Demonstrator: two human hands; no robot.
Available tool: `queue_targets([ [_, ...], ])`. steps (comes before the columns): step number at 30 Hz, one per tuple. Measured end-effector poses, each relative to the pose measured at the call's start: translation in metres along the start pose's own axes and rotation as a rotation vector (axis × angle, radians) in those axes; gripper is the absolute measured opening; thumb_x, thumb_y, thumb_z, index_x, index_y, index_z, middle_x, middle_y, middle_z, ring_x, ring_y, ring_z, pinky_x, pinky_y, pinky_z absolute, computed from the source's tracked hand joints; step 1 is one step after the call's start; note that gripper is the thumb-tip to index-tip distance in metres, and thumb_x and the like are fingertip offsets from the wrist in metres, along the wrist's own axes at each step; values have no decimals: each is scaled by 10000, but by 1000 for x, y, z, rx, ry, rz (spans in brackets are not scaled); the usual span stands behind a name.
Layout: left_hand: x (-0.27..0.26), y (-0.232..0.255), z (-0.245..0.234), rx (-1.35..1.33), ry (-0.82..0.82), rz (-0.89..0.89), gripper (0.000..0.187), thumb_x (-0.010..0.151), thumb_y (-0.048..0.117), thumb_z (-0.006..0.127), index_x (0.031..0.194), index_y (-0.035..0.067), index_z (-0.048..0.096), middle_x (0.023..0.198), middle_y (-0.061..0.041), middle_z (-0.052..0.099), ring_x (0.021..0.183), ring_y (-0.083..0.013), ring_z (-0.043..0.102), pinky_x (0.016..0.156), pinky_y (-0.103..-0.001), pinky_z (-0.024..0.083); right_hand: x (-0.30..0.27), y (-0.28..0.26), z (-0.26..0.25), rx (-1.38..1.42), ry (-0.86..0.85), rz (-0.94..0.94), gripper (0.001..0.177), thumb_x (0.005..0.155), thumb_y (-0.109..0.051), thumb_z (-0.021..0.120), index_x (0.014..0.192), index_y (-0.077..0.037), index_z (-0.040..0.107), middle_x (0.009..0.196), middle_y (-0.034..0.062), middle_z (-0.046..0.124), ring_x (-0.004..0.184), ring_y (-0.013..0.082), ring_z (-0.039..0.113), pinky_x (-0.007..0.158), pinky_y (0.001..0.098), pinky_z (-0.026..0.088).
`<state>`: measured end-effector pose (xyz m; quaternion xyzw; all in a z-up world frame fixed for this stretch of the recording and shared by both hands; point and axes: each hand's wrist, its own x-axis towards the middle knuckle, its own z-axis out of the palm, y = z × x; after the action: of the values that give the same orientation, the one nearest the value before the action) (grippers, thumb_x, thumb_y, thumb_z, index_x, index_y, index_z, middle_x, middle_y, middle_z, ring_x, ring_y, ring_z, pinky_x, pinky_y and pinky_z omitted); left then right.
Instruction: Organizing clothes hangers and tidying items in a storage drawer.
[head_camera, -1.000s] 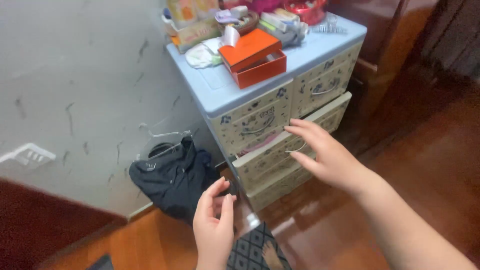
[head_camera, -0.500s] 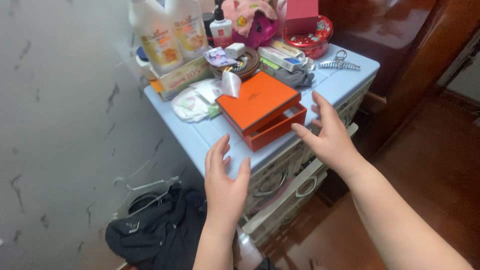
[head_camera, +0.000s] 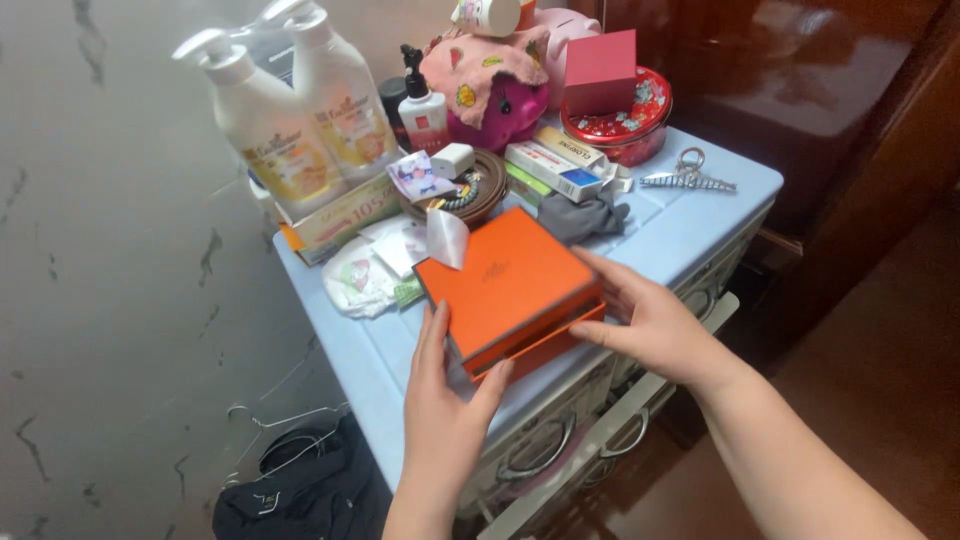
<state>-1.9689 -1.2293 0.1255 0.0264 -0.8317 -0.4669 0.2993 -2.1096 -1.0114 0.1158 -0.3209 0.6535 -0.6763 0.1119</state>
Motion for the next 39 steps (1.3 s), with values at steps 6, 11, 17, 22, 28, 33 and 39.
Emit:
queue_targets([
  [6,-7,6,3,44,67,-61,784,789,189,825,1480,30,491,1590,-245,436,1452,-322,479,1120,-415,419,1,-17,-5,107,-87,113,873,811,-28,759,1577,-52,340,1584,128,482,1406,215,523,1147,379,431],
  [11,-10,8,4,132,112,31,679,812,182,824,1416,14,563,1559,-265,473,1420,-341,526,1114,-419,436,2,-16,-10,-344,-115,-202,747,816,-55,765,1508,-92,487,1671,133,370,1538,285,361,1211,422,300],
  [17,-15,9,4,148,110,7,670,820,178,835,1414,15,572,1541,-277,485,1390,-349,567,1080,-404,477,1,-14,-9,-284,-107,-137,636,817,-59,720,1436,-105,584,1671,123,394,1539,276,388,1207,408,328],
  [22,-18,14,3,186,95,62,696,830,189,837,1436,12,544,1541,-293,479,1368,-353,589,1053,-396,512,1,-12,-6,-296,-109,-143,630,811,-80,749,1422,-93,595,1665,130,390,1528,281,392,1198,404,339],
  [28,-18,13,6,258,68,56,739,782,233,853,1409,2,538,1510,-338,471,1321,-401,586,994,-414,528,1,-10,-7,-347,-112,-187,643,784,-109,794,1397,-77,601,1650,141,403,1508,292,413,1179,404,359],
  [33,-17,6,1,429,95,162,690,828,372,831,1355,-1,589,1441,-340,542,1364,-449,536,1114,-497,417,2,-12,-5,-375,-100,-182,654,771,-134,815,1387,-72,604,1624,146,428,1497,301,417,1167,408,370],
  [39,39,14,-20,453,78,44,266,972,330,668,1115,122,751,1299,-215,685,1224,-379,651,1023,-440,489,4,-19,-5,-437,-113,-201,658,752,-148,826,1365,-72,600,1590,130,451,1462,287,451,1140,396,400],
])
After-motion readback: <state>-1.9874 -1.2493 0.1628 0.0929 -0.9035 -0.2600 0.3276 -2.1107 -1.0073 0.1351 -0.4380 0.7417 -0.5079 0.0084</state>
